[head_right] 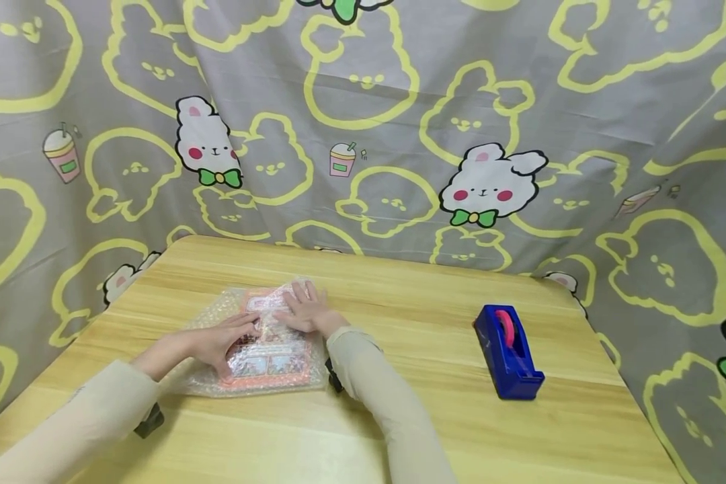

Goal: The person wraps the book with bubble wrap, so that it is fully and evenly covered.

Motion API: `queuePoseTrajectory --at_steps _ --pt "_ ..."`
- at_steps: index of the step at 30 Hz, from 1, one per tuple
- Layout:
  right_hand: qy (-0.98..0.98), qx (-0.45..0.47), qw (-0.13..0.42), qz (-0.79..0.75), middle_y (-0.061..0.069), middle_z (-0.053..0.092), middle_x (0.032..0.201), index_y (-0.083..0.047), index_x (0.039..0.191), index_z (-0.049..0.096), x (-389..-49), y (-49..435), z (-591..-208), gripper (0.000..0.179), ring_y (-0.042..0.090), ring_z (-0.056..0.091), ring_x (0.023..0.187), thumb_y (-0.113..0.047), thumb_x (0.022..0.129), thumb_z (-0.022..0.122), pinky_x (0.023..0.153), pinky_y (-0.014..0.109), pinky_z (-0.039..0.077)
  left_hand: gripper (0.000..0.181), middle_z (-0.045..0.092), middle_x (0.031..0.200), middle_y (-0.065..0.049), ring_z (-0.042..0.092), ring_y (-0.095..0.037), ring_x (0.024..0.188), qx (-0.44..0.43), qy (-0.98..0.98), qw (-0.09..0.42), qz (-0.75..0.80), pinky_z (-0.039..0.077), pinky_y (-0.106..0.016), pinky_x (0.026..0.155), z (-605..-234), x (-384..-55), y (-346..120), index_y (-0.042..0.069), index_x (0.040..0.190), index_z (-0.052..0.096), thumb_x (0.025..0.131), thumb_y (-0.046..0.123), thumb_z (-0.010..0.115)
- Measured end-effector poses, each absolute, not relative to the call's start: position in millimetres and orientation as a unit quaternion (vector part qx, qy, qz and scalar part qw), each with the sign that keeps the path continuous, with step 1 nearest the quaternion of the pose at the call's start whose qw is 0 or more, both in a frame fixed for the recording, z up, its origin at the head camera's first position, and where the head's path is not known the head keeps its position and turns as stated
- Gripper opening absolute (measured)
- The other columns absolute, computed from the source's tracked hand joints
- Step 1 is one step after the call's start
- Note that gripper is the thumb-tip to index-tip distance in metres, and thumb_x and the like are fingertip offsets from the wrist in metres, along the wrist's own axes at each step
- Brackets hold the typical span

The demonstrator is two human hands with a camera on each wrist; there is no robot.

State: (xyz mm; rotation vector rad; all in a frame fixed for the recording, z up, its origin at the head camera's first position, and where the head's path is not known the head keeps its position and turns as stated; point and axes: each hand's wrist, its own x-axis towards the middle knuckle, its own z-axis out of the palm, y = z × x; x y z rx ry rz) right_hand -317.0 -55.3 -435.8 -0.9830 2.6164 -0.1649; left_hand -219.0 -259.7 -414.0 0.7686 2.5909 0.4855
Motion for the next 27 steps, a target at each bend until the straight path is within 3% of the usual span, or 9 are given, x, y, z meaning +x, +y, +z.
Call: queuePoseTrajectory --at_steps 7,11,20,27 --pt "0.927 -0.324 0.172 -0.079 0.006 -0.008 0.153 -0.009 0.147 0.001 -333 -45 -431 0.073 0.022 -0.005 0.14 -0.057 0.094 0.017 0.109 0.054 -0.002 0.082 0.01 0.145 -0.032 0.011 -0.052 0.13 0.293 0.922 0.185 0.171 0.016 -0.065 0.101 -411 -221 -255 0.001 0.126 0.04 0.058 0.02 0.083" --pt "0.93 -0.322 0.175 -0.026 0.005 -0.015 0.152 -0.01 0.146 -0.004 -332 -44 -428 0.077 0.02 -0.01 0.139 -0.061 0.092 0.017 0.109 0.053 -0.004 0.081 0.012 0.144 -0.033 0.013 -0.052 0.129 0.306 0.923 0.172 0.159 0.019 -0.065 0.1 -411 -223 -255 0.001 0.125 0.041 0.058 0.022 0.083" --pt "0.929 -0.31 0.2 0.026 0.009 -0.023 0.149 -0.015 0.146 -0.009 -300 -47 -430 0.083 0.021 -0.021 0.136 -0.067 0.088 0.019 0.11 0.049 -0.006 0.088 0.015 0.143 -0.034 0.016 -0.054 0.128 0.31 0.925 0.163 0.148 0.021 -0.065 0.099 -410 -220 -258 -0.001 0.126 0.042 0.056 0.029 0.084" --pt "0.917 -0.351 0.189 0.033 0.013 -0.02 0.149 -0.014 0.146 -0.008 -271 -41 -439 0.087 0.025 -0.015 0.137 -0.07 0.086 0.021 0.112 0.041 0.001 0.085 0.014 0.143 -0.034 0.015 -0.053 0.128 0.304 0.924 0.171 0.155 0.02 -0.066 0.099 -413 -220 -258 -0.001 0.125 0.042 0.057 0.028 0.084"
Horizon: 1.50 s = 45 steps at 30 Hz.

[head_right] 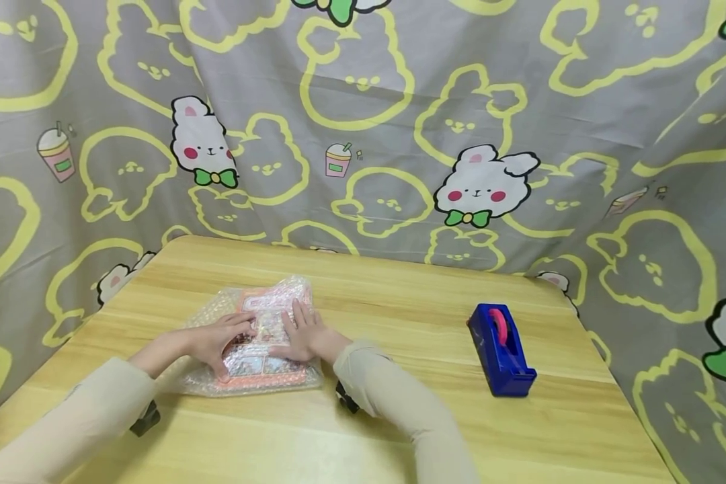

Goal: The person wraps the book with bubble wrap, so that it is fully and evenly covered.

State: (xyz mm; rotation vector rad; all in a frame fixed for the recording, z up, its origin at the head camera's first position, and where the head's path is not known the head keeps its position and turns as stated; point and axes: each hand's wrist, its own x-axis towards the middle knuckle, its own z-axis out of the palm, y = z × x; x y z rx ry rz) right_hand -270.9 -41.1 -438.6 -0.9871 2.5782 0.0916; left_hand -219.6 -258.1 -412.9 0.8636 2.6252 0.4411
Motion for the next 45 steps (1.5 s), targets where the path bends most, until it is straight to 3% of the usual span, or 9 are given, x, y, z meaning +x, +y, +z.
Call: queuePoseTrajectory --at_steps 8,16,36,45 --pt "0.909 -0.386 0.15 0.035 0.014 -0.013 0.151 -0.007 0.146 -0.004 -255 -35 -442 0.091 0.026 -0.011 0.139 -0.068 0.087 0.026 0.112 0.044 0.003 0.081 0.015 0.142 -0.034 0.016 -0.053 0.127 0.308 0.923 0.167 0.16 0.019 -0.067 0.099 -416 -221 -260 0.002 0.121 0.042 0.056 0.028 0.084" --pt "0.9 -0.418 0.12 0.027 0.017 -0.016 0.15 -0.001 0.145 -0.004 -257 -35 -449 0.098 0.027 -0.011 0.138 -0.071 0.084 0.03 0.112 0.043 0.003 0.082 0.016 0.141 -0.036 0.017 -0.055 0.126 0.31 0.922 0.164 0.164 0.019 -0.066 0.099 -415 -221 -259 0.0 0.119 0.043 0.055 0.029 0.084" --pt "0.897 -0.409 0.166 0.03 0.013 -0.017 0.15 -0.006 0.146 -0.006 -262 -46 -444 0.101 0.025 -0.011 0.139 -0.073 0.081 0.033 0.112 0.041 0.001 0.085 0.011 0.144 -0.034 0.011 -0.053 0.129 0.271 0.927 0.196 0.171 0.017 -0.065 0.101 -410 -210 -255 -0.003 0.127 0.04 0.059 0.023 0.083" --pt "0.898 -0.405 0.166 0.039 0.013 -0.015 0.151 -0.006 0.146 -0.005 -262 -45 -440 0.101 0.025 -0.01 0.139 -0.072 0.081 0.036 0.112 0.041 0.002 0.087 0.01 0.144 -0.035 0.009 -0.056 0.128 0.265 0.922 0.162 0.232 0.014 -0.07 0.097 -404 -191 -268 -0.005 0.137 0.032 0.069 0.026 0.076"
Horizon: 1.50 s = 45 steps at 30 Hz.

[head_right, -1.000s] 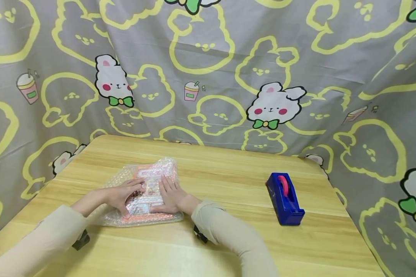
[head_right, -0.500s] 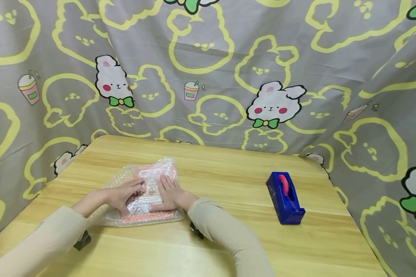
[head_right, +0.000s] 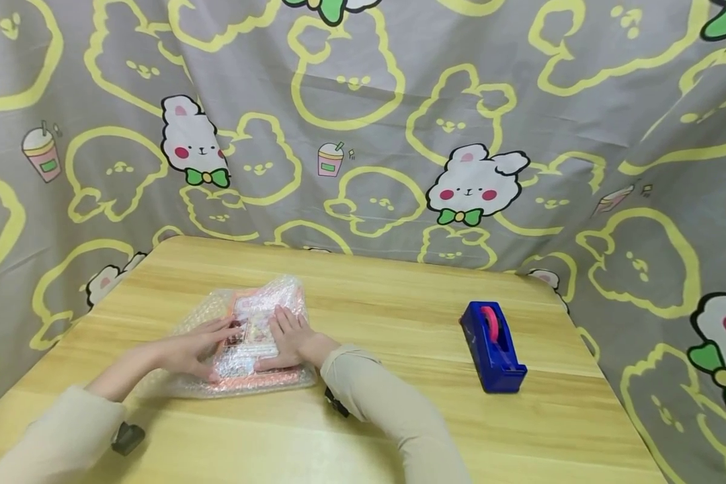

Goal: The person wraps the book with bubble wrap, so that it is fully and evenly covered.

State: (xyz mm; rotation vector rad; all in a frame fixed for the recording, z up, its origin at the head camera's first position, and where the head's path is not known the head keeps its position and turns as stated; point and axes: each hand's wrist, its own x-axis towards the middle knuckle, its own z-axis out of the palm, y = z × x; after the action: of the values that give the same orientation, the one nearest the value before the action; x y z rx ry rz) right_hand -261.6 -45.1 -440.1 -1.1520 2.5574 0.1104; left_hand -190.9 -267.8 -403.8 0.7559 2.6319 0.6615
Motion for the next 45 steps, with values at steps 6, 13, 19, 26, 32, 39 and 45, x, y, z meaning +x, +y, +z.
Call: queuePoseTrajectory --at_steps 6,13,19,26,32,39,45 --pt "0.897 -0.405 0.174 0.031 0.013 -0.017 0.15 -0.006 0.146 -0.006 -262 -45 -439 0.102 0.024 -0.012 0.138 -0.072 0.081 0.036 0.112 0.041 0.001 0.086 0.012 0.141 -0.038 0.007 -0.058 0.126 0.229 0.929 0.134 0.258 0.008 -0.069 0.098 -404 -171 -298 -0.01 0.137 0.028 0.076 0.033 0.07" --pt "0.895 -0.405 0.184 0.013 0.013 -0.017 0.15 -0.007 0.146 -0.006 -261 -46 -438 0.102 0.024 -0.013 0.138 -0.072 0.08 0.038 0.112 0.041 -0.001 0.079 0.016 0.135 -0.044 0.005 -0.065 0.121 0.177 0.923 0.121 0.321 0.006 -0.074 0.091 -408 -154 -334 -0.016 0.136 0.022 0.083 0.024 0.065" --pt "0.899 -0.4 0.178 0.026 0.012 -0.017 0.151 -0.007 0.146 -0.007 -263 -44 -439 0.102 0.024 -0.012 0.139 -0.072 0.08 0.036 0.112 0.04 0.0 0.073 0.017 0.135 -0.044 0.003 -0.067 0.119 0.132 0.933 0.105 0.319 0.004 -0.077 0.086 -413 -148 -343 -0.013 0.137 0.024 0.086 0.027 0.059" --pt "0.898 -0.402 0.179 0.022 0.013 -0.018 0.15 -0.007 0.146 -0.008 -263 -43 -439 0.103 0.024 -0.013 0.138 -0.073 0.08 0.037 0.112 0.04 -0.001 0.074 0.022 0.134 -0.043 0.005 -0.067 0.118 0.109 0.945 0.099 0.292 0.006 -0.078 0.084 -416 -147 -344 -0.017 0.134 0.023 0.089 0.03 0.056" --pt "0.899 -0.401 0.176 0.023 0.012 -0.018 0.15 -0.007 0.146 -0.007 -263 -43 -439 0.103 0.023 -0.014 0.138 -0.073 0.08 0.036 0.112 0.04 -0.001 0.071 0.032 0.126 -0.046 0.029 -0.062 0.114 0.121 0.941 0.113 0.294 0.028 -0.067 0.09 -411 -152 -344 -0.023 0.131 0.02 0.091 0.025 0.054" --pt "0.897 -0.404 0.176 0.025 0.012 -0.019 0.15 -0.007 0.146 -0.006 -262 -43 -437 0.102 0.024 -0.014 0.138 -0.073 0.08 0.037 0.112 0.04 -0.002 0.074 0.047 0.115 -0.042 0.05 -0.049 0.103 0.024 0.918 0.145 0.368 0.045 -0.053 0.083 -401 -157 -346 -0.026 0.131 0.006 0.096 0.026 0.046" --pt "0.898 -0.402 0.178 0.023 0.012 -0.019 0.15 -0.007 0.146 -0.006 -262 -42 -436 0.102 0.023 -0.014 0.138 -0.073 0.08 0.037 0.112 0.04 -0.002 0.079 0.037 0.126 -0.042 0.059 -0.024 0.089 -0.035 0.871 0.159 0.463 0.05 -0.032 0.074 -398 -159 -340 -0.024 0.132 -0.002 0.094 0.022 0.049"
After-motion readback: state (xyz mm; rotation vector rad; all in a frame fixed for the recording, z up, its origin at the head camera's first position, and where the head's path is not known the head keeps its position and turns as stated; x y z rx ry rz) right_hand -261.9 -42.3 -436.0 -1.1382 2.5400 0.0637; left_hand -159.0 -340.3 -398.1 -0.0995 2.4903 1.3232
